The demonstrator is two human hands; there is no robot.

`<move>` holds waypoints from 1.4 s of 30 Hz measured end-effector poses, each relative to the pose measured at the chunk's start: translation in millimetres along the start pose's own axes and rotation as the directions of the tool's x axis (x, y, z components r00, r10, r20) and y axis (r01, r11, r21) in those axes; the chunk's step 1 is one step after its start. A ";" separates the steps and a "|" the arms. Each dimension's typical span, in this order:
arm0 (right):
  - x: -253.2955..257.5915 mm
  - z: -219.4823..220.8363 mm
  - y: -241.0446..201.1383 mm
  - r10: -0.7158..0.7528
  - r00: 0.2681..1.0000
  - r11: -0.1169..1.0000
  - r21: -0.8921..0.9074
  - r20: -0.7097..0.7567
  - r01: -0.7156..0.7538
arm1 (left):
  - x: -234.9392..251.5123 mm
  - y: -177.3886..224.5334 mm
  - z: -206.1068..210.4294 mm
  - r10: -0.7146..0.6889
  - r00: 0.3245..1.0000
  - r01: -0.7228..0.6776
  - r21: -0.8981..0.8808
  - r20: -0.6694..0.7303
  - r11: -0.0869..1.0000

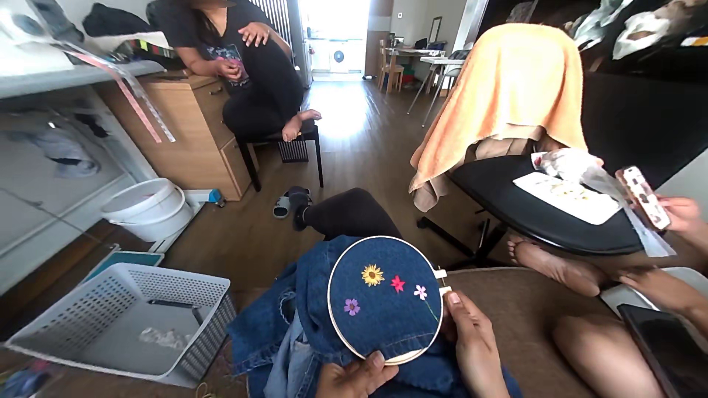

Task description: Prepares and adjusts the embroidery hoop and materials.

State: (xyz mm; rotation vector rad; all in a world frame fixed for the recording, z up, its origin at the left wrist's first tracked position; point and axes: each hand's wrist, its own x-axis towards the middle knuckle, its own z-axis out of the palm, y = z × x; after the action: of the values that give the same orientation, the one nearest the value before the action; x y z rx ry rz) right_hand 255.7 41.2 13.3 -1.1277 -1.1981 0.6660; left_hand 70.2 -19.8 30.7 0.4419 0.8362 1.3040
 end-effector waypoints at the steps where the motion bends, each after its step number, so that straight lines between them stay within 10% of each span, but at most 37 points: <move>1: 0.4 0.0 -1.9 0.043 0.999 0.998 0.052 0.015 -0.043 | 0.1 0.5 0.3 -0.006 1.000 0.006 0.010 -0.006 1.000; 10: 7.5 -7.9 -8.4 0.293 0.941 0.882 0.331 0.172 -0.335 | 7.2 14.3 6.7 -0.032 0.999 0.034 0.090 -0.027 0.995; 17: 0.5 -3.2 -7.3 0.069 0.995 0.991 -0.121 0.073 -0.060 | 4.7 13.7 1.3 -0.008 1.000 0.006 0.111 0.021 0.994; 27: 7.8 -9.0 -12.6 0.195 0.967 0.981 -0.016 0.165 -0.195 | 0.7 31.7 -17.3 -0.156 0.958 0.071 0.329 0.241 0.942; 30: 4.3 -18.9 -14.8 0.152 0.977 0.988 0.007 0.149 -0.155 | -16.7 60.5 -63.7 -0.165 0.874 -0.130 0.547 0.457 0.827; 33: -4.8 -29.8 -20.3 0.100 0.987 0.992 0.064 0.123 -0.109 | -33.2 97.2 -125.8 0.062 0.948 -0.287 0.755 0.312 0.589; 38: -15.0 -38.6 -27.6 0.021 0.981 0.989 0.143 0.191 -0.049 | -3.9 126.0 -210.6 0.246 0.934 0.295 0.948 -0.260 -0.120; 42: -14.7 -39.6 -35.1 -0.006 0.973 0.984 0.175 0.232 -0.036 | 16.3 106.9 -225.6 0.152 0.903 0.428 0.872 -0.401 -0.239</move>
State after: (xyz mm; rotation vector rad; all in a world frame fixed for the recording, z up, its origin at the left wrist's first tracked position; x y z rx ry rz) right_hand 283.8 3.5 41.6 -0.9281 -1.2992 0.9178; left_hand -169.0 -15.3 -42.7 1.3678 2.2477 0.0209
